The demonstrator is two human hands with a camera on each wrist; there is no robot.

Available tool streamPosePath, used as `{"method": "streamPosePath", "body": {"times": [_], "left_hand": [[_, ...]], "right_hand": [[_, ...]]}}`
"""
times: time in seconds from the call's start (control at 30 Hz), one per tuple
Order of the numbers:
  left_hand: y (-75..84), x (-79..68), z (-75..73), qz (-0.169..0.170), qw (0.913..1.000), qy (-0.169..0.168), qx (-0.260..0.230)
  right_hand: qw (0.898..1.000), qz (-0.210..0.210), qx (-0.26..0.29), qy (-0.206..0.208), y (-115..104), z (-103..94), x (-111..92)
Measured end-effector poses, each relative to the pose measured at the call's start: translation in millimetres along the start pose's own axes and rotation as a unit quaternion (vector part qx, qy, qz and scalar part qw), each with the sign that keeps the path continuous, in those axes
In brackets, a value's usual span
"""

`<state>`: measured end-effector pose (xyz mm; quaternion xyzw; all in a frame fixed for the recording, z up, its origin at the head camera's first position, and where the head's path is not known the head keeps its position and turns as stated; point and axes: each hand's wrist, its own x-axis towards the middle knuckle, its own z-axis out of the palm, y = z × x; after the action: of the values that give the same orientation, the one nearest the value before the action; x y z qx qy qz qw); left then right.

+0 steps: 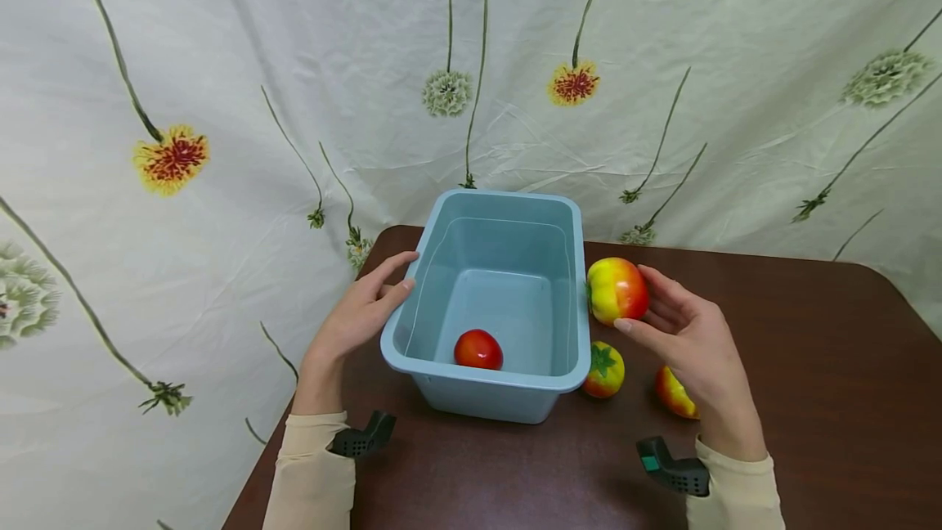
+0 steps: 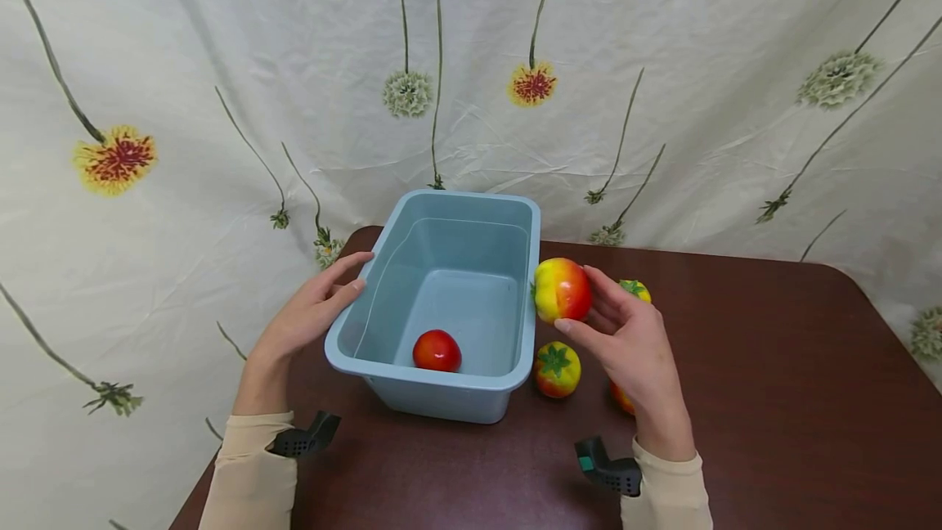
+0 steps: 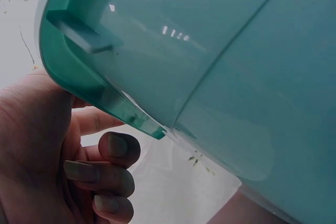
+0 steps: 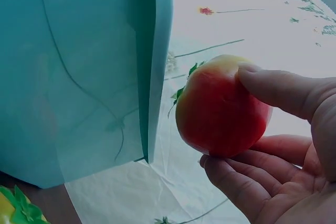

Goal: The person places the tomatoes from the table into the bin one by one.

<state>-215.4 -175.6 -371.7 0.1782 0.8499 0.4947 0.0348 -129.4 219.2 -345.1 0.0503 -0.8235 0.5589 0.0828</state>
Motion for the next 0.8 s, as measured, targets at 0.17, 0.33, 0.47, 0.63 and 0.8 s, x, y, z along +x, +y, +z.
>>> {"method": "streamPosePath", "body": {"times": [0.17, 0.33, 0.47, 0.63, 0.8], "left_hand": [[-0.3, -0.4, -0.4, 0.000, 1.0000, 0.000, 0.003], [-1.1, -0.4, 0.0, -0.003, 1.0000, 0.000, 0.006], [-1.8, 0.4, 0.6, -0.003, 1.0000, 0.001, 0.008], [-1.4, 0.7, 0.9, -0.001, 1.0000, 0.003, 0.009], [-0.1, 0.5, 0.7, 0.001, 1.0000, 0.003, 0.007]], "right_hand": [[1.000, -0.001, 0.029, -0.010, -3.3, 3.8, -0.5], [0.998, -0.001, 0.052, -0.029, -6.3, 9.4, -1.8], [0.998, -0.007, 0.047, -0.036, -7.5, 14.9, -2.1], [0.998, -0.010, 0.044, -0.045, -9.4, 20.9, -1.7], [0.998, -0.010, 0.043, -0.049, -10.1, 25.8, -2.3]]}}
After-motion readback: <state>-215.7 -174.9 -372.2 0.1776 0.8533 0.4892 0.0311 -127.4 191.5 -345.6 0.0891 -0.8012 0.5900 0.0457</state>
